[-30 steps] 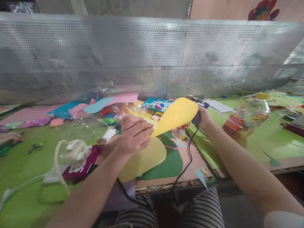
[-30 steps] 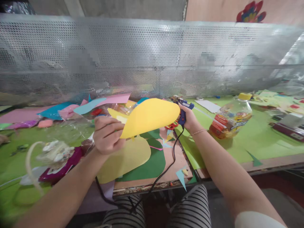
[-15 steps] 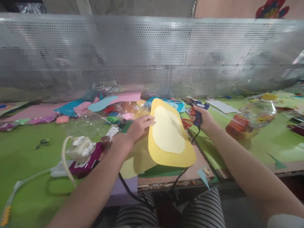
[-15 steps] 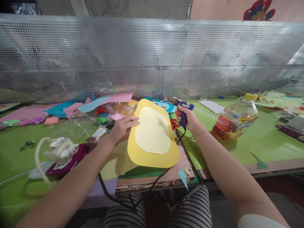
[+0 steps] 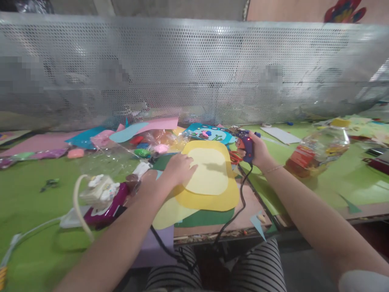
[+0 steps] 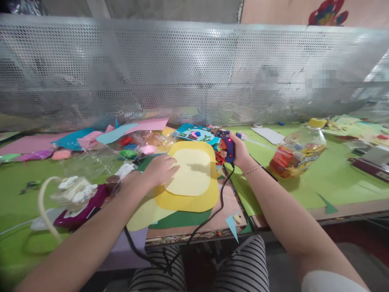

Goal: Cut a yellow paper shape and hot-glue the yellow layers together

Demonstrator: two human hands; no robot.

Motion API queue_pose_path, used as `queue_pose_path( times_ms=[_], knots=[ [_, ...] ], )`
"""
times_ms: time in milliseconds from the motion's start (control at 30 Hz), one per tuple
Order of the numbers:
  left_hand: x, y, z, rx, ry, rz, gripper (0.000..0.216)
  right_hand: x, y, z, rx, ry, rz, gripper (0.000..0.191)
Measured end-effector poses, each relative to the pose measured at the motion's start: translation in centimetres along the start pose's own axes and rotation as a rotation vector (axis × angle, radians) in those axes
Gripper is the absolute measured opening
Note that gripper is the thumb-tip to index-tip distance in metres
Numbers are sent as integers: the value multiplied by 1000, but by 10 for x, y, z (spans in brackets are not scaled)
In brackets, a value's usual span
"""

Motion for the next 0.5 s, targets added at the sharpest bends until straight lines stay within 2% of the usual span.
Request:
queue_pose_path(
  times_ms=[67,133,233,367,500],
  knots=[
    [-20,-8,6,112,-80,179,47,0,0,2,16,8,11,40],
    [-37,-18,14,257,-118,328,67,-1,0,3,27,0,19,43],
    [-47,-28,21,364,-122,365,83,-4,0,3,33,-20,47,41],
    [-44,-27,25,368,-125,359,72,-10,1,2,43,-30,99,31],
    [-43,-23,25,271,-161,412,49,-13,-1,2,61,-61,133,18]
  ],
)
Point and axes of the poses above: each hand's wrist, its own y-axis towards the middle knuckle, its own z-axis out of the palm, x = y × z, the point moved 5 cm from there along y, towards the middle knuckle, and after that the axes turned 9 degrees about -z, right-handed, at the moved point
